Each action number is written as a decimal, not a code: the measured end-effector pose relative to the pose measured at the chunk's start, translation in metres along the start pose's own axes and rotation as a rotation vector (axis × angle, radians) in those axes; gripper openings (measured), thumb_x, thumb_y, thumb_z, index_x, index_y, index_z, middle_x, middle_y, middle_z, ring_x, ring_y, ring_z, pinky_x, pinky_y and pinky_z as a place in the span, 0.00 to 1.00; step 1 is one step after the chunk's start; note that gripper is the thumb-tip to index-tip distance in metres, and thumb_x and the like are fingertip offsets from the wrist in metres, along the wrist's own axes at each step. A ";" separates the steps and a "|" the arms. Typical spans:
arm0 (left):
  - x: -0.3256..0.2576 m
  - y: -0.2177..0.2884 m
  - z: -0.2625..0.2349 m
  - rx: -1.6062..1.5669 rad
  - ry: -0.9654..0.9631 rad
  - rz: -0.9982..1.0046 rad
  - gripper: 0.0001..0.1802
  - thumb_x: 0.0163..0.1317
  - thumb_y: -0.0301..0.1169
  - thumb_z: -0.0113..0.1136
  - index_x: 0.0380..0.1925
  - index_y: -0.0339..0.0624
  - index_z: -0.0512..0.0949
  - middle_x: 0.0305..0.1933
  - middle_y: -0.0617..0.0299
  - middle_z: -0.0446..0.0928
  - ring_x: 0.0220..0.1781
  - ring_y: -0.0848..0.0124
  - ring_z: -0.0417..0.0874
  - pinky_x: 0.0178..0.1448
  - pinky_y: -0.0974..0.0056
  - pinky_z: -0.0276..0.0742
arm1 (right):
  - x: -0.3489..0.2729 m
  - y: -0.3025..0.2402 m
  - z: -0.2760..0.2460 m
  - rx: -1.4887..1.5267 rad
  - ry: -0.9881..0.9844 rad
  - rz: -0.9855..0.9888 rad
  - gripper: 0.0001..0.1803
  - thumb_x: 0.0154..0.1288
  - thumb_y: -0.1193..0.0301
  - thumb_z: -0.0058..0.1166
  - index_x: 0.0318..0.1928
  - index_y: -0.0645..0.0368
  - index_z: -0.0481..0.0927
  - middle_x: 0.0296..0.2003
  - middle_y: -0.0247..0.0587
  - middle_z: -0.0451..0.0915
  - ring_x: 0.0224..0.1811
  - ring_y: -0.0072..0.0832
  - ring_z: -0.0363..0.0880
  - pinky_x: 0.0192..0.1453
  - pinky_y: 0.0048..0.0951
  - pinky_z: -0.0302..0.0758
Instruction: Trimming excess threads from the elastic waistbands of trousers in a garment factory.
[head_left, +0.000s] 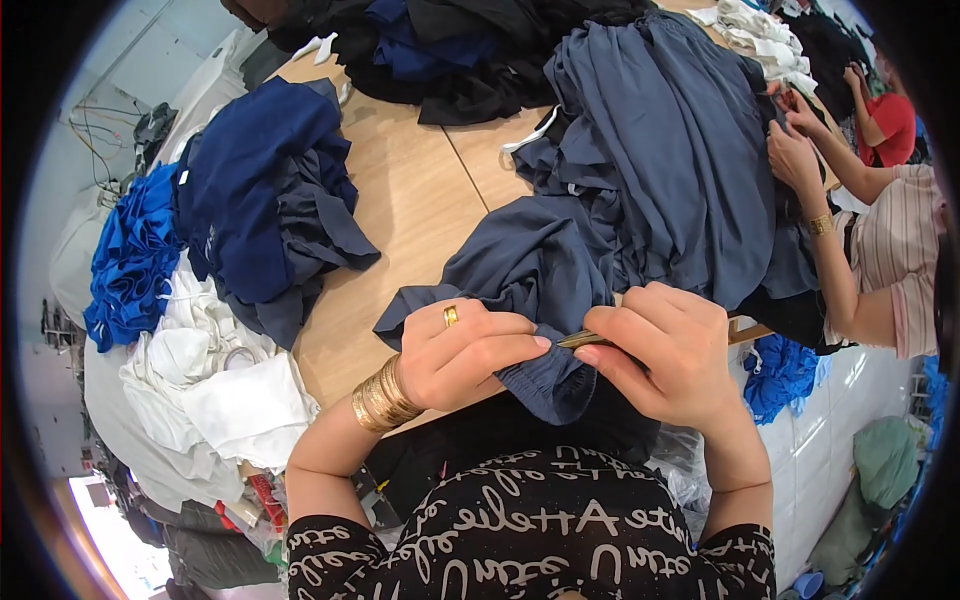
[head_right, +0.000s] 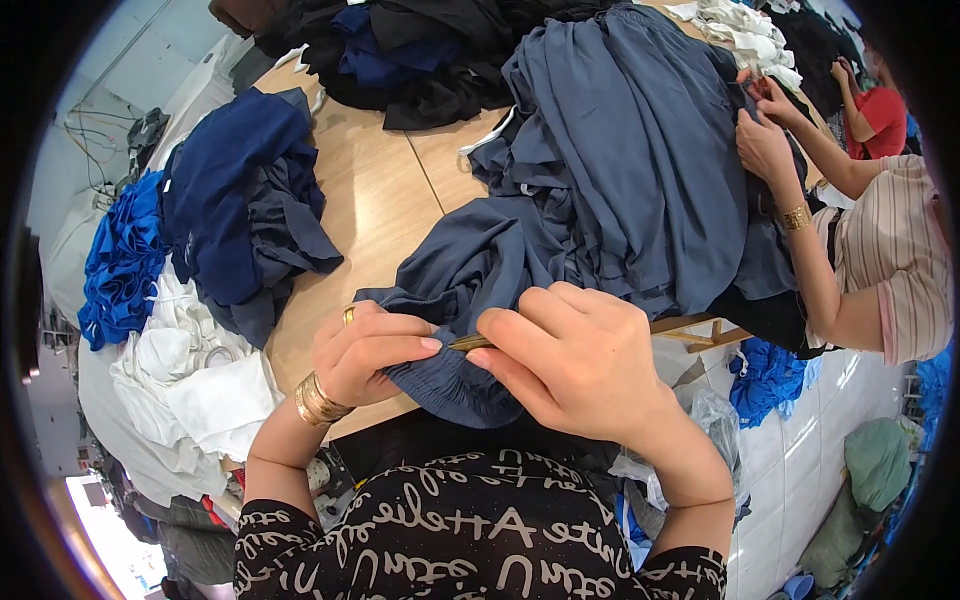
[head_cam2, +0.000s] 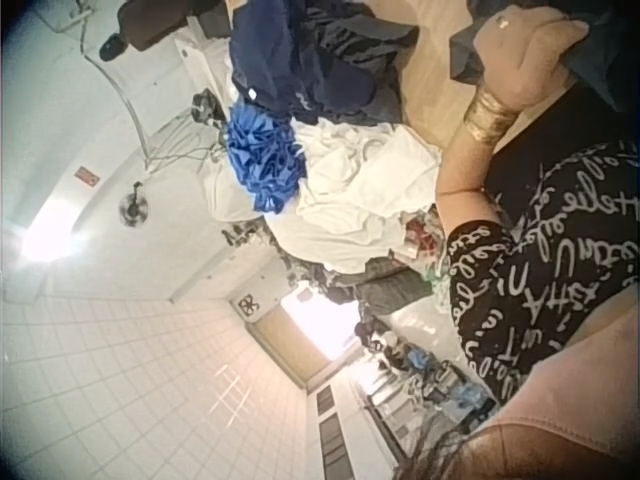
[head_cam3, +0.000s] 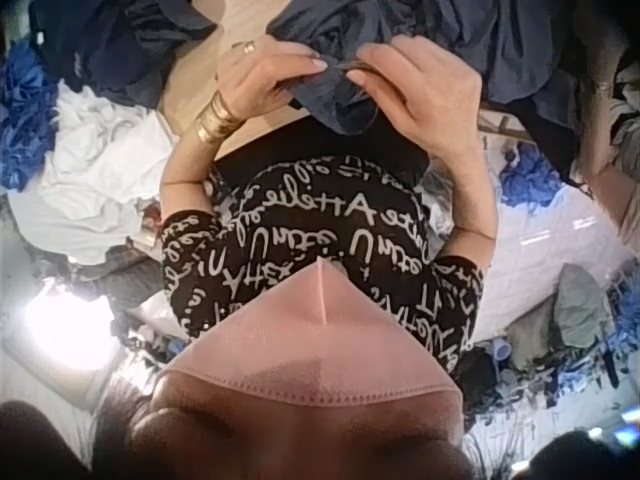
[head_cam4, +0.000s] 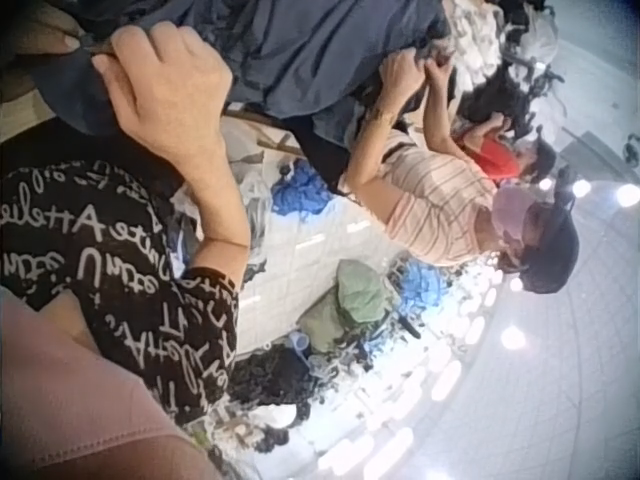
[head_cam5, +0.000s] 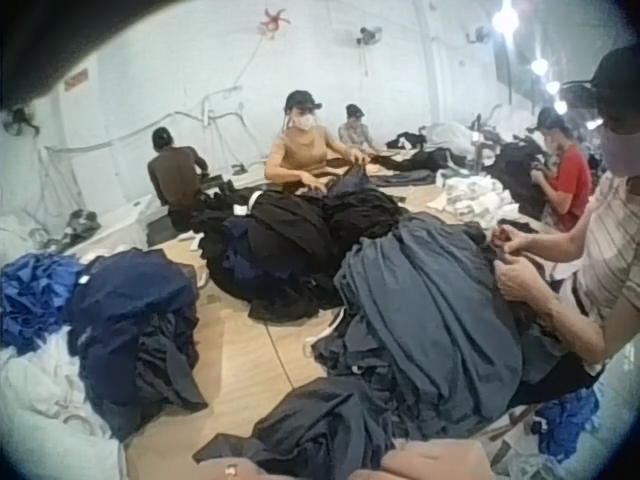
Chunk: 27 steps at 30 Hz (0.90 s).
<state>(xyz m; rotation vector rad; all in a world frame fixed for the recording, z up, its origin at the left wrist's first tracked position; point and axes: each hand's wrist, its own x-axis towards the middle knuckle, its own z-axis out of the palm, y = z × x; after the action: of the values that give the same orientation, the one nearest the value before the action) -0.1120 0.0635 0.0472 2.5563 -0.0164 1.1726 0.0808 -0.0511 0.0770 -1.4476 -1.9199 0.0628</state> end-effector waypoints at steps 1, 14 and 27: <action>0.001 0.000 0.000 -0.002 0.001 0.001 0.21 0.32 0.18 0.64 0.33 0.40 0.79 0.30 0.61 0.78 0.21 0.71 0.75 0.24 0.71 0.70 | 0.000 -0.001 -0.001 -0.013 -0.009 -0.003 0.09 0.50 0.67 0.63 0.30 0.53 0.77 0.19 0.31 0.65 0.19 0.27 0.67 0.21 0.26 0.64; 0.003 0.000 0.002 0.006 -0.012 0.061 0.21 0.31 0.16 0.59 0.32 0.40 0.80 0.30 0.61 0.78 0.19 0.72 0.72 0.23 0.72 0.70 | 0.001 0.002 -0.007 -0.027 -0.006 -0.079 0.11 0.41 0.68 0.66 0.27 0.55 0.78 0.17 0.31 0.65 0.17 0.28 0.65 0.21 0.27 0.61; 0.001 0.000 0.004 -0.046 0.015 0.055 0.21 0.30 0.16 0.59 0.32 0.40 0.79 0.30 0.61 0.78 0.18 0.73 0.72 0.22 0.72 0.69 | -0.002 0.013 0.004 0.389 -0.138 0.055 0.08 0.54 0.66 0.60 0.29 0.57 0.77 0.20 0.35 0.72 0.21 0.32 0.72 0.24 0.28 0.67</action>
<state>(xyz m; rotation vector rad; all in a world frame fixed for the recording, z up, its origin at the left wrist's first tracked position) -0.1078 0.0621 0.0455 2.5219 -0.1093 1.1970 0.0899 -0.0466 0.0671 -1.2565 -1.8469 0.5435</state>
